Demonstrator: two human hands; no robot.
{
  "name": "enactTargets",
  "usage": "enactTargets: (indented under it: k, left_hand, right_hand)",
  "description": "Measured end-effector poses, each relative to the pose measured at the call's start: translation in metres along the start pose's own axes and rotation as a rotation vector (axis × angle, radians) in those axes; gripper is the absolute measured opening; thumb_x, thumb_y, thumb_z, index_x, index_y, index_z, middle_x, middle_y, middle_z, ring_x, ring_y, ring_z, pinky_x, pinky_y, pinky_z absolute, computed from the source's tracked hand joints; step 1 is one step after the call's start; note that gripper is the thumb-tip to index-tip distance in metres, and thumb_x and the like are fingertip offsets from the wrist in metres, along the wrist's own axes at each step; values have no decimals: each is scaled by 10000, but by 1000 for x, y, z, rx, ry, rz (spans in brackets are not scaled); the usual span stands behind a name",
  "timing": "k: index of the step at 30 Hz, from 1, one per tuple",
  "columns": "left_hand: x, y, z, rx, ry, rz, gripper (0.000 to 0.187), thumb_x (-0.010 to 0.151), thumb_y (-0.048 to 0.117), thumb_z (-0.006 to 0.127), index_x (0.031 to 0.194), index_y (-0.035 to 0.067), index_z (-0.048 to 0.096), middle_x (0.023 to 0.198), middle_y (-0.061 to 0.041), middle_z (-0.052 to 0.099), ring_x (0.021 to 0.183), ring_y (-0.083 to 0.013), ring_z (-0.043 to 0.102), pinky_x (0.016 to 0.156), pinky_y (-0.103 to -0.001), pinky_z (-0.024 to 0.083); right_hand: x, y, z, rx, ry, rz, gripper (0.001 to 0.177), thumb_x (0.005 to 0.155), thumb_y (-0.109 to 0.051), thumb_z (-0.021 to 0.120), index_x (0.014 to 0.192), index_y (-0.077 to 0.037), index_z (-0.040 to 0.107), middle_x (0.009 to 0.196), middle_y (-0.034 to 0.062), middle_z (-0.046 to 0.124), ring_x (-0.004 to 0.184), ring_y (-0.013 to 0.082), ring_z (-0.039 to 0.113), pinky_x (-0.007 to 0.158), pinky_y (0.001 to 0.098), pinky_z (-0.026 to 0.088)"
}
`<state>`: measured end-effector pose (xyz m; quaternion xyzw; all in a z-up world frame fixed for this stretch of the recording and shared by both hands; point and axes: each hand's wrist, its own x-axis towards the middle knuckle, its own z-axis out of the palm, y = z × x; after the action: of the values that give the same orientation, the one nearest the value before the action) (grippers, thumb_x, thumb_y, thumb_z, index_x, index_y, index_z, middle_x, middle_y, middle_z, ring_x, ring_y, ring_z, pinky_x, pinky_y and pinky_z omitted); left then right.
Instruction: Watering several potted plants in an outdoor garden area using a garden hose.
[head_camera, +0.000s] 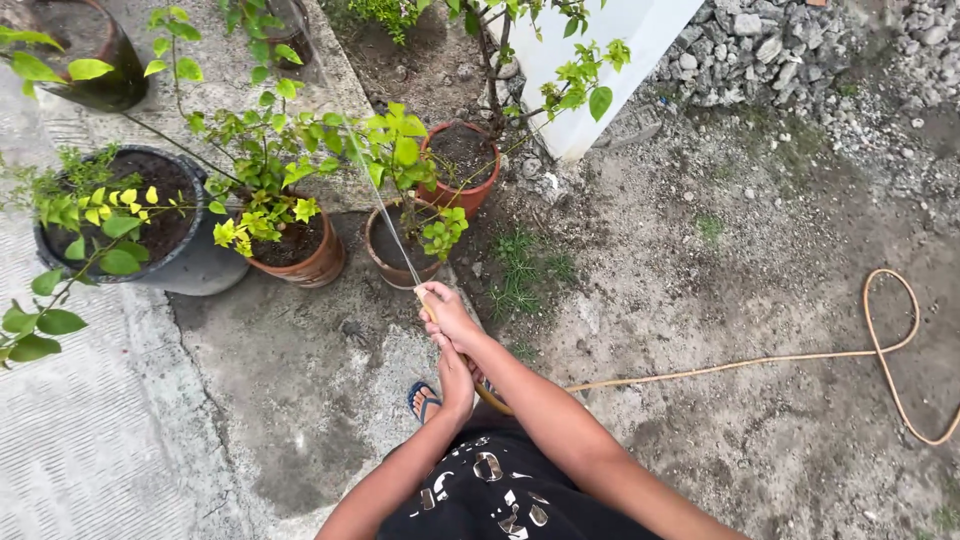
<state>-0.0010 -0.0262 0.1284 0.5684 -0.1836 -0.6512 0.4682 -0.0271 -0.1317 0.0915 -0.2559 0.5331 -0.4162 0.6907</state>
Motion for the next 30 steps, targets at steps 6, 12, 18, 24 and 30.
enactTargets:
  k: [6,12,18,24,30]
  left_hand:
    - [7,-15,-7,-49,26,7,729,1140,705,252,781,137,534,541,21,320,357,-133,414,337,-333,486]
    - [5,-16,-18,-57,88,52,665,1153,674,264,780,167,476,548,38,288,361,-121,385,350,-328,476]
    - [18,-30,-26,-136,86,60,683,1158,671,261,730,165,427,525,37,251,334,-118,336,332,-327,442]
    - [38,-61,-42,-141,102,85,691,1162,667,258,751,148,456,527,37,272,320,-128,360,333,-348,450]
    - [17,-27,-37,-78,127,130,608,1181,595,251,798,164,447,530,31,293,327,-129,383,342,-333,457]
  right_hand:
    - [13,16,5,-45,-39,-2,267,1118,-291,560,1351,-161,574,669,50,492,394,66,436,282,201,354]
    - [18,28,15,-86,-87,4,278,1114,-281,563,1364,-160,582,662,50,495,382,72,430,271,211,358]
    - [-5,8,37,-99,-92,42,283,1109,-281,565,1363,-159,590,654,59,500,383,80,426,273,212,348]
    - [-1,13,44,-107,-106,25,283,1110,-277,565,1359,-148,596,658,54,496,379,75,430,267,210,357]
    - [-15,-1,52,-97,-113,20,253,1109,-254,549,1332,-151,607,655,48,485,378,59,418,270,188,342]
